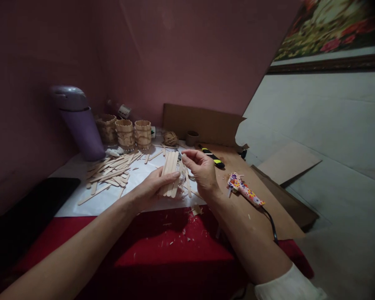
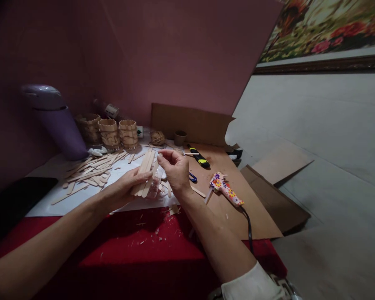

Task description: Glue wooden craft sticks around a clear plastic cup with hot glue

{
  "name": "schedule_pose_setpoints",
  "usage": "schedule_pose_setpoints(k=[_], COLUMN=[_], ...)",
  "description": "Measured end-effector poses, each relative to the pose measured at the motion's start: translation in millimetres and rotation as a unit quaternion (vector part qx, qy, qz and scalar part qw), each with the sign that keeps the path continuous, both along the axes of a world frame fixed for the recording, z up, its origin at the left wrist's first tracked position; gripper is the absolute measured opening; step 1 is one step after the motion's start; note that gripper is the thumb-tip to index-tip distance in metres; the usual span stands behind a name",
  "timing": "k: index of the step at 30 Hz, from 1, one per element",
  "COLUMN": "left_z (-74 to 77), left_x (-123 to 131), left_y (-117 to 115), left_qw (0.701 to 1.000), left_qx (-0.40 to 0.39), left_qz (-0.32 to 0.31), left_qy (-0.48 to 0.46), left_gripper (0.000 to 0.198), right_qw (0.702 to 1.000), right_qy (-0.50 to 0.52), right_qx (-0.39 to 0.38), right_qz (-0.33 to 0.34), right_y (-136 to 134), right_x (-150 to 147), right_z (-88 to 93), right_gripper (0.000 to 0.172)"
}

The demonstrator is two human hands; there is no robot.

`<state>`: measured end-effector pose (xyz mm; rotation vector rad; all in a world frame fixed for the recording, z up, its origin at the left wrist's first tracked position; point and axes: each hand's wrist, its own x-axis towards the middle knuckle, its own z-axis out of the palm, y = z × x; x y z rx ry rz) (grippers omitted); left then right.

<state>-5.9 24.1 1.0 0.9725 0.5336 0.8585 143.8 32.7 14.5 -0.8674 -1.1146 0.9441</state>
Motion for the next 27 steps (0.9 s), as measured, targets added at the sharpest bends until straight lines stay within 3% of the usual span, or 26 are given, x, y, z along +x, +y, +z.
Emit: schedule_pose_setpoints(k=[17,27], left_z=[-3.5,-2.2], left_x=[0,1], left_y=[1,-1], left_qw=[0.999,0.998], left_qx=[0.027,0.046], left_qz=[-0.023,0.0], left_qy=[0.001,0.046], left_gripper=[0.044,0.05], right_qw=[1.0,0.998], right_qy=[-0.019,-0.042], right_qx=[0.018,0.037], right_qz=[0.004,-0.027], right_y=[3,6], right_x=[-5,-9], right_z=[-7.4,-16.0], right_gripper=[0.022,0.021])
